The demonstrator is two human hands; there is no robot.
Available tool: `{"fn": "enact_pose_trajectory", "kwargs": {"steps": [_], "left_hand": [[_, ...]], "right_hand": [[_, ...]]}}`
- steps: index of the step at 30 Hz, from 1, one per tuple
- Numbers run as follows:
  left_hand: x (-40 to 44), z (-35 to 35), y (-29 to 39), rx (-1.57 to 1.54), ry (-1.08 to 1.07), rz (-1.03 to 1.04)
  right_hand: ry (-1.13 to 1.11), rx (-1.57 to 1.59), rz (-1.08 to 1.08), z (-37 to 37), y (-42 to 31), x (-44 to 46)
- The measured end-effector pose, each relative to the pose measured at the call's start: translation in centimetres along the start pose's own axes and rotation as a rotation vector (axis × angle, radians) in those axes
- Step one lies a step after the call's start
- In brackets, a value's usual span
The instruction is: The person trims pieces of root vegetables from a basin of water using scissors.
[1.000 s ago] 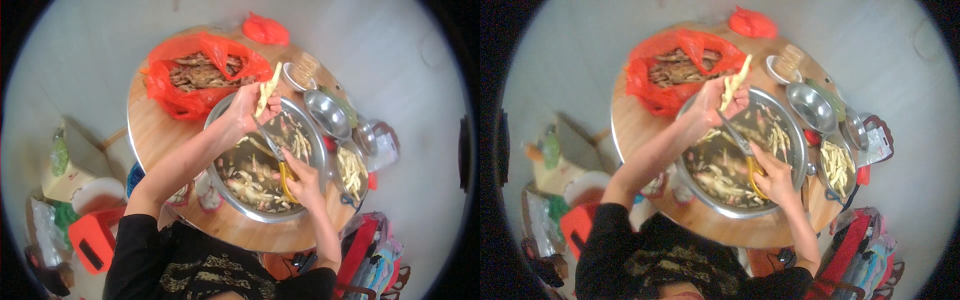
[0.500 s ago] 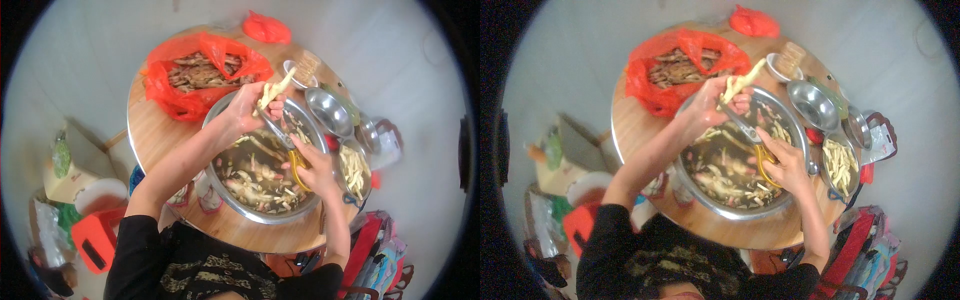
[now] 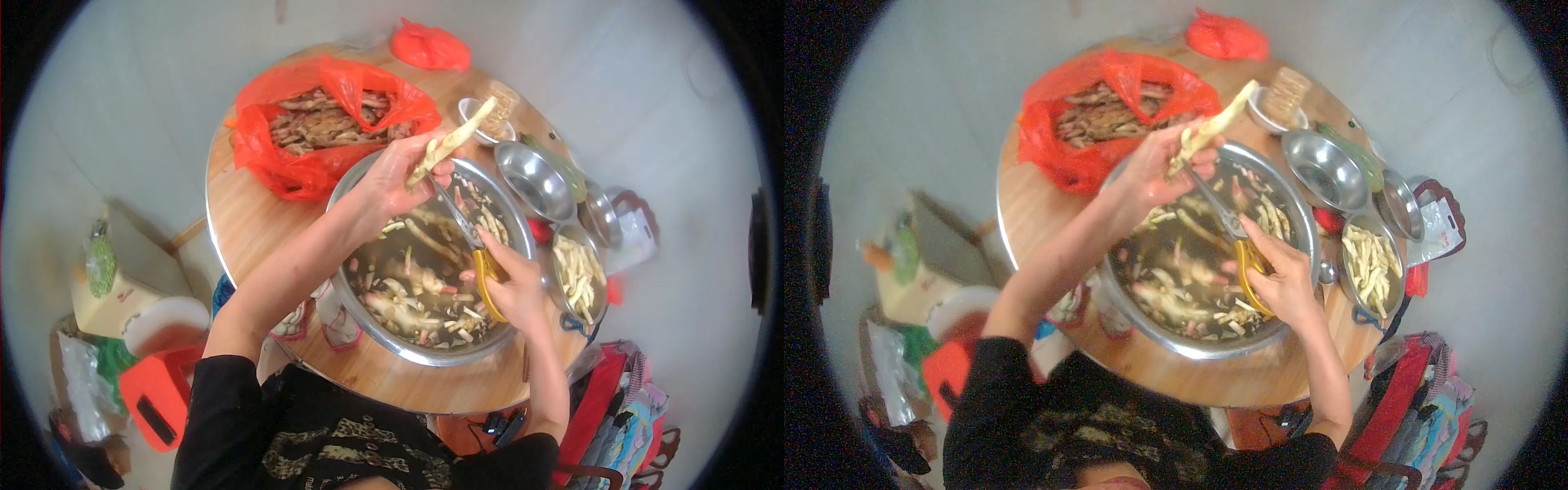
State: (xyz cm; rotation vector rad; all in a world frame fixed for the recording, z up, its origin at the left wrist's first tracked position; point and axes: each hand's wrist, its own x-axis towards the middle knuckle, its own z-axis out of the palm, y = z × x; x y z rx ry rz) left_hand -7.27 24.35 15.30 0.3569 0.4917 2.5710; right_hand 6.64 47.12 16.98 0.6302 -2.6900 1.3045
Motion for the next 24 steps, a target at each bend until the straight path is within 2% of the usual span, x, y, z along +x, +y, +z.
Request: {"fn": "enact_pose_trajectory", "kwargs": {"steps": [3, 5, 9, 11, 15, 17, 18, 20, 24], "left_hand": [[-0.4, 0.6, 0.0, 0.052, 0.007, 0.037], [-0.5, 0.6, 0.2, 0.059, -0.029, -0.001], [-0.1, -0.6, 0.1, 0.055, -0.114, -0.052], [-0.3, 0.4, -0.1, 0.069, 0.037, 0.045], [-0.2, 0.3, 0.3, 0.194, -0.092, 0.069], [-0.5, 1.6, 0.0, 0.431, 0.180, 0.175], [-0.4, 1.5, 0.0, 0.429, 0.180, 0.181], [-0.4, 1.1, -0.3, 0.590, 0.001, 0.176], [-1.2, 2.3, -0.7, 0.625, -0.044, 0.153]], "right_hand": [[-0.014, 0.093, 0.097, 0.4, -0.3, -0.2], [-0.040, -0.168, -0.054, 0.9, 0.5, -0.5], [-0.082, -0.128, -0.002, 0.9, 0.2, -0.6], [-0.074, 0.146, 0.061, 1.4, 0.7, -0.8], [-0.047, 0.250, 0.129, 1.6, 0.6, -0.8], [-0.036, 0.238, 0.245, 1.1, -0.1, -0.9], [-0.039, 0.234, 0.242, 1.0, 0.2, -1.0], [-0.011, 0.301, 0.085, 0.9, 1.4, -1.5], [-0.037, 0.374, 0.195, 0.2, 2.0, -2.3]]}}
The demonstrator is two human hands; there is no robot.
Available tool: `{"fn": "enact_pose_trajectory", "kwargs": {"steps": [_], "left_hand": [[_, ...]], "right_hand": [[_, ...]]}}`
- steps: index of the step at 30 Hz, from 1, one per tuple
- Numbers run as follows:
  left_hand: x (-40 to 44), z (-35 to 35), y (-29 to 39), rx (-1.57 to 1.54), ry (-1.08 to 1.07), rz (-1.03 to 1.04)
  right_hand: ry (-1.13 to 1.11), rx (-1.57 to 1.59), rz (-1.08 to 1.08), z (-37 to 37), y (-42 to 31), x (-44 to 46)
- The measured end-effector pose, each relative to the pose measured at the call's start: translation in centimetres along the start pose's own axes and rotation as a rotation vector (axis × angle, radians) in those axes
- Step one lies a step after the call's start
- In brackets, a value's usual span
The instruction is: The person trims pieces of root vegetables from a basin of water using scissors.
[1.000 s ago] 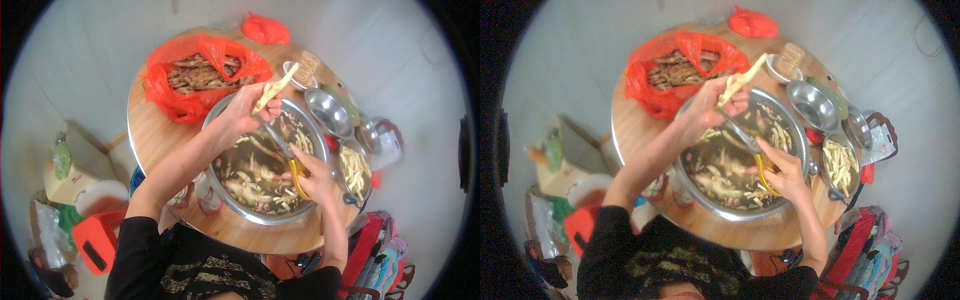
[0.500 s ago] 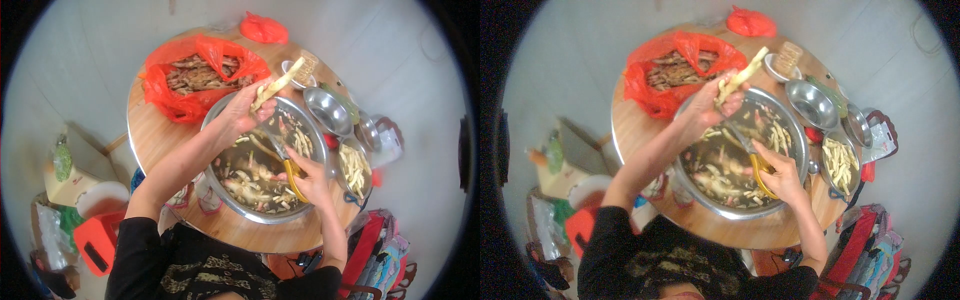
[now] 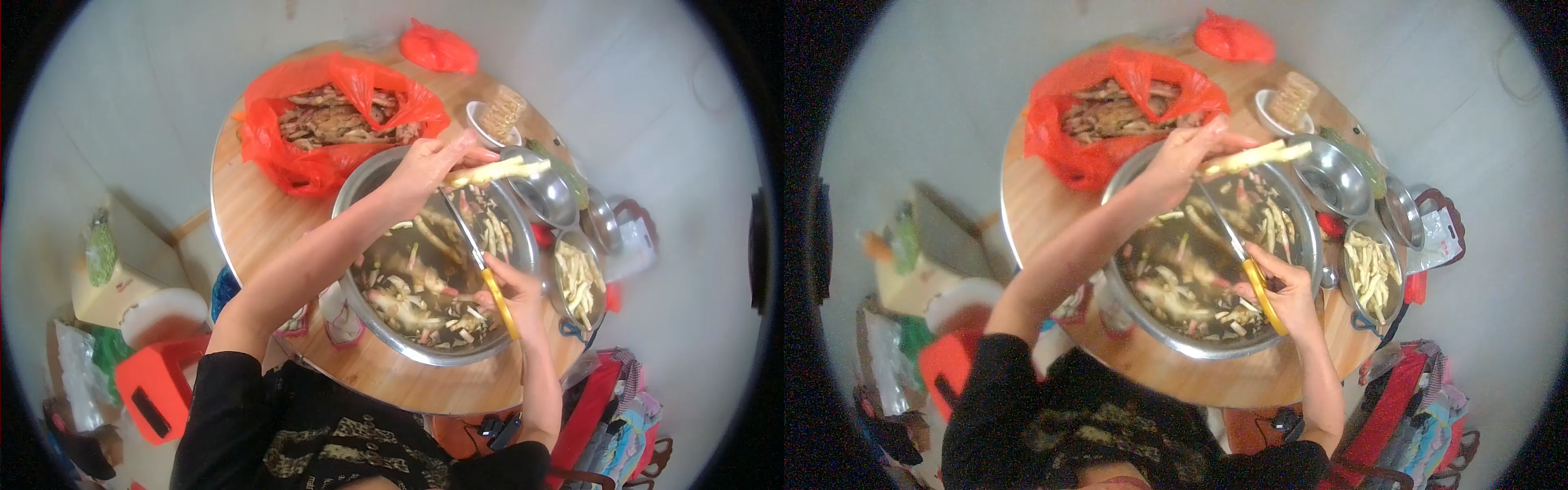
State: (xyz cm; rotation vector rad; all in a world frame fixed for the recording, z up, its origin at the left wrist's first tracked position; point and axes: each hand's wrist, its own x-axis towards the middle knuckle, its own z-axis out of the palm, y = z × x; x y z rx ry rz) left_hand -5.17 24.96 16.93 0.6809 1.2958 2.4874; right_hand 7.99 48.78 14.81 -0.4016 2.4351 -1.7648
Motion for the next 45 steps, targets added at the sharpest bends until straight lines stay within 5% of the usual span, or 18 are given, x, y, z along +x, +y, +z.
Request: {"fn": "enact_pose_trajectory", "kwargs": {"steps": [12, 15, 17, 23, 27, 30, 32, 38, 45], "left_hand": [[-0.6, -0.3, 0.4, -0.080, -0.168, -0.044], [-0.4, -0.7, 0.3, -0.134, -0.204, -0.085], [-0.2, -0.9, 0.0, -0.152, -0.201, -0.095], [0.1, -1.4, -0.5, -0.245, -0.201, -0.066], [-0.4, -0.8, 0.6, -0.149, -0.121, -0.061], [-0.7, 0.1, 1.1, -0.127, -0.144, -0.017], [-0.7, -0.2, 1.2, -0.088, -0.196, -0.054], [-1.0, 0.1, 1.0, 0.053, -0.347, -0.105], [-1.1, 0.3, 1.0, 0.057, -0.353, -0.212]], "right_hand": [[0.051, 0.001, 0.211, -0.1, -1.0, 0.3], [0.036, -0.170, 0.046, -0.1, 0.4, 0.6], [0.067, -0.498, -0.325, -0.1, 1.0, 1.0], [0.303, -1.033, -0.553, 1.1, -0.5, 0.9], [0.244, -0.708, -0.554, 1.0, -0.6, 0.9], [0.131, -0.449, -0.386, -0.5, -0.1, 0.5], [0.039, -0.225, -0.071, -1.4, -0.5, 0.0], [-0.069, -0.595, -0.181, -3.3, -2.9, -0.1], [-0.082, -0.657, -0.262, -3.2, -2.0, 0.0]]}}
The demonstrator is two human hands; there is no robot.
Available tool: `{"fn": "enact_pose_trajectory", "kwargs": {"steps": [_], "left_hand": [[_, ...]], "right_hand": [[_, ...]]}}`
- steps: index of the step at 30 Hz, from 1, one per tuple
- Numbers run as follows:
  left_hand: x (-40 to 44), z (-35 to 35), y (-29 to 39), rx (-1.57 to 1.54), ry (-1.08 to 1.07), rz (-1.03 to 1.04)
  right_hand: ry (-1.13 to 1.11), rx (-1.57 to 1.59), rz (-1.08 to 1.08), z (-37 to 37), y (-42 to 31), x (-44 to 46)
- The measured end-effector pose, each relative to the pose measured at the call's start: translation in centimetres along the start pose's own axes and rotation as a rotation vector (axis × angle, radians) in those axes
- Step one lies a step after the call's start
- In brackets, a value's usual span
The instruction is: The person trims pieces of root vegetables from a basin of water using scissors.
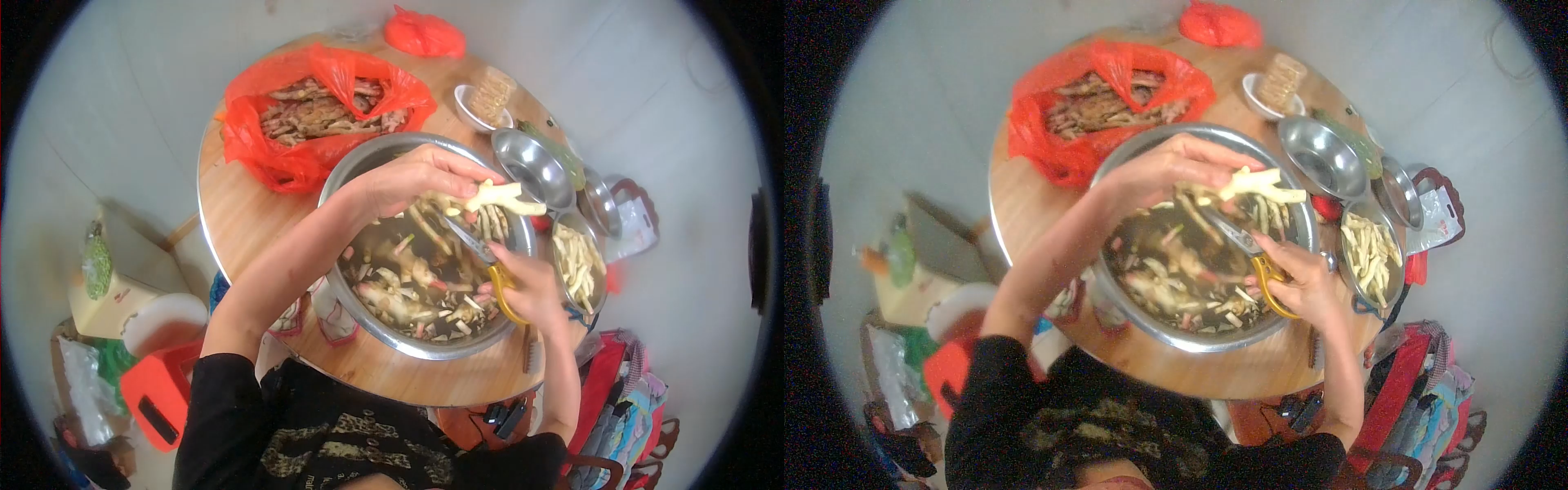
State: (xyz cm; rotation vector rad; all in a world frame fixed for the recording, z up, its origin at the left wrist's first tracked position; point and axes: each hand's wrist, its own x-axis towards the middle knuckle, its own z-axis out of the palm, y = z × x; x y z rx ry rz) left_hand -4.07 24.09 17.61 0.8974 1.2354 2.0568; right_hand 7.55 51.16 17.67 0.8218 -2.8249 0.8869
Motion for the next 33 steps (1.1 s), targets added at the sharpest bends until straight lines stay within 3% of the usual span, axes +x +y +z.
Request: {"fn": "enact_pose_trajectory", "kwargs": {"steps": [2, 4, 8, 10, 12, 19, 21, 27, 31, 33], "left_hand": [[0.2, -0.3, -0.2, -0.009, 0.012, -0.002], [0.6, -0.7, -0.6, -0.067, 0.084, 0.113], [0.8, -1.1, -0.5, -0.114, 0.122, 0.102], [0.6, -0.8, -0.2, -0.166, 0.267, 0.178], [0.6, -0.7, -0.1, -0.156, 0.270, 0.187], [0.4, -0.8, -0.1, -0.080, 0.172, 0.114], [0.7, -0.8, -0.3, -0.049, 0.170, 0.129], [0.9, -0.6, -0.4, -0.109, 0.229, 0.140], [0.9, -0.4, -0.4, -0.080, 0.280, 0.190], [0.6, -0.2, -0.1, -0.086, 0.276, 0.190]], "right_hand": [[0.044, 0.139, 0.153, 1.4, 0.7, -0.4], [0.116, 0.136, 0.103, 2.6, 0.4, -0.1], [0.233, 0.151, 0.052, 4.3, -0.7, 0.3], [0.264, 0.158, 0.045, 4.7, -0.7, 0.4], [0.286, 0.027, 0.008, 4.8, -0.7, 0.1], [0.146, -0.106, -0.040, 2.2, -0.4, 0.5], [0.084, 0.039, 0.138, 1.9, -0.3, 0.4], [0.250, 0.162, 0.048, 4.2, 0.5, -0.3], [0.229, 0.102, 0.096, 3.8, 0.1, -0.5], [0.210, 0.099, 0.009, 3.5, 0.2, -0.3]]}}
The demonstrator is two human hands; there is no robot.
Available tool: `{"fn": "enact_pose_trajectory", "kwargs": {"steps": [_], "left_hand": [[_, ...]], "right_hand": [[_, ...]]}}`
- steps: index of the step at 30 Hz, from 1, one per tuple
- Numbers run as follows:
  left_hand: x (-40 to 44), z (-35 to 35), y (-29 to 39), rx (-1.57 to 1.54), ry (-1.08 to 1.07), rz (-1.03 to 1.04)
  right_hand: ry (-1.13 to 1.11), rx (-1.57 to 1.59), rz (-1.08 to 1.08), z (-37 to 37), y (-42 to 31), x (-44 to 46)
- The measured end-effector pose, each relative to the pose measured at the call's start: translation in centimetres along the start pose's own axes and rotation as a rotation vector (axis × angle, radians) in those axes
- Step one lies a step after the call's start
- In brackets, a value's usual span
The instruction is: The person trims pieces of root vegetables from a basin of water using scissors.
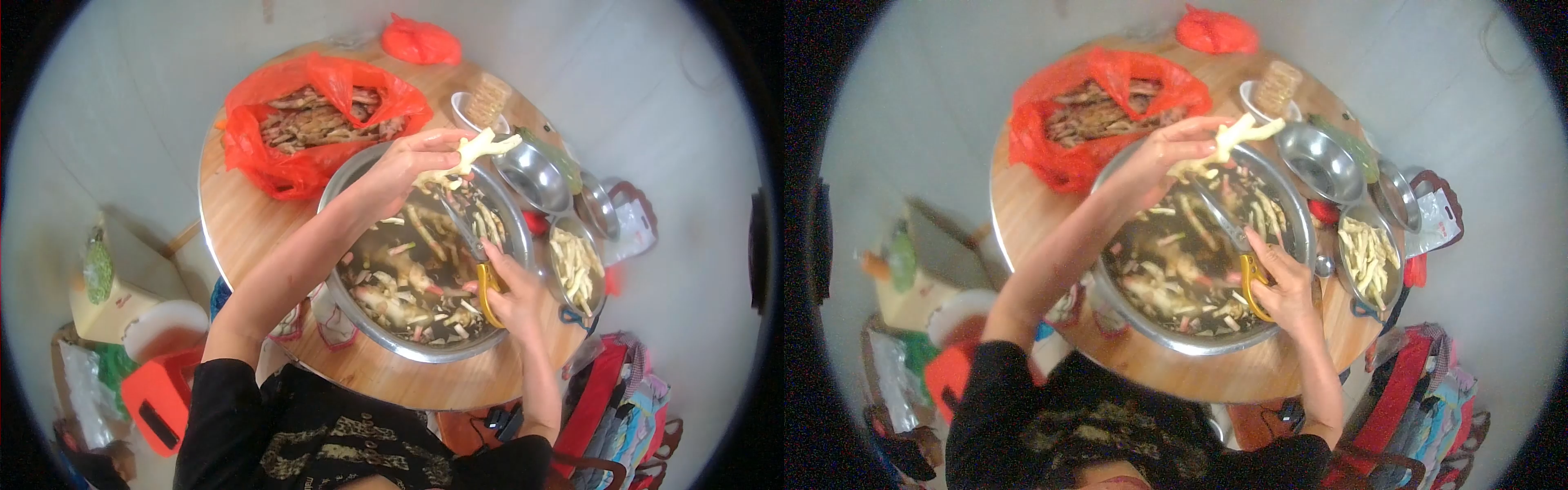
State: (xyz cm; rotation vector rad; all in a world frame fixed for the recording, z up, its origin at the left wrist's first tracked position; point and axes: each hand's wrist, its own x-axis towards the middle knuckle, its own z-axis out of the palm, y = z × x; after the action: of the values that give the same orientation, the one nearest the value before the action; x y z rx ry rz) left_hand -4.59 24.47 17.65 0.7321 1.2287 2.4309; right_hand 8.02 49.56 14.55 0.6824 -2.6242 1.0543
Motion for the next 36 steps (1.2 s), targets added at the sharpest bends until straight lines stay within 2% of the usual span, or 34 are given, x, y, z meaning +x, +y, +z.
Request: {"fn": "enact_pose_trajectory", "kwargs": {"steps": [3, 7, 10, 16, 18, 19, 22, 24, 26, 28, 29, 31, 32, 34, 35, 36], "left_hand": [[-0.1, -0.3, 0.0, 0.022, -0.056, -0.023], [0.0, -0.4, -0.3, 0.100, -0.113, -0.058], [-0.1, -0.1, -0.3, 0.056, -0.101, -0.071], [0.1, -0.4, -0.4, 0.021, -0.090, -0.077], [0.1, -0.5, -0.5, 0.016, -0.084, -0.073], [0.2, -0.7, -0.6, 0.011, -0.077, -0.067], [0.6, -1.0, -1.3, -0.025, 0.005, -0.062], [0.8, -1.7, -1.7, 0.024, 0.049, -0.024], [1.0, -2.3, -2.1, 0.076, 0.098, 0.012], [1.1, -2.3, -2.6, 0.012, 0.136, -0.088], [1.0, -2.4, -2.9, 0.011, 0.138, -0.094], [1.1, -2.6, -3.2, 0.290, 0.198, -0.374], [1.4, -2.8, -3.6, 0.290, 0.197, -0.378], [1.8, -3.4, -5.0, 0.878, 0.166, -0.394], [1.7, -3.6, -5.9, 0.876, 0.164, -0.399], [1.6, -3.5, -6.4, 1.210, 0.183, -0.324]], "right_hand": [[-0.117, -0.132, 0.015, -1.6, -1.0, 0.7], [-0.178, -0.093, -0.021, -1.9, -0.5, 1.1], [-0.205, -0.045, 0.050, -1.8, -0.2, 1.0], [-0.098, 0.063, 0.120, -0.6, -0.1, 0.3], [-0.053, -0.086, -0.044, 0.0, 0.8, -0.2], [-0.055, -0.086, -0.047, 0.0, 0.9, -0.3], [-0.037, -0.045, 0.043, 0.3, 1.2, -1.0], [0.161, 0.068, 0.078, 1.0, 1.1, -1.1], [0.158, 0.095, 0.124, 1.0, 0.3, -0.7], [0.155, 0.126, 0.173, 0.9, 0.3, -0.2], [0.079, -0.049, 0.108, 0.6, 0.7, -0.1], [0.018, -0.305, 0.033, 0.4, 0.2, 0.1], [0.018, -0.303, 0.037, 0.2, 0.0, 0.1], [-0.016, -0.369, 0.081, -0.2, -0.1, -0.1], [-0.018, -0.368, 0.085, -0.5, -0.5, -0.3], [-0.058, -0.438, 0.138, -1.0, -1.1, -0.5]]}}
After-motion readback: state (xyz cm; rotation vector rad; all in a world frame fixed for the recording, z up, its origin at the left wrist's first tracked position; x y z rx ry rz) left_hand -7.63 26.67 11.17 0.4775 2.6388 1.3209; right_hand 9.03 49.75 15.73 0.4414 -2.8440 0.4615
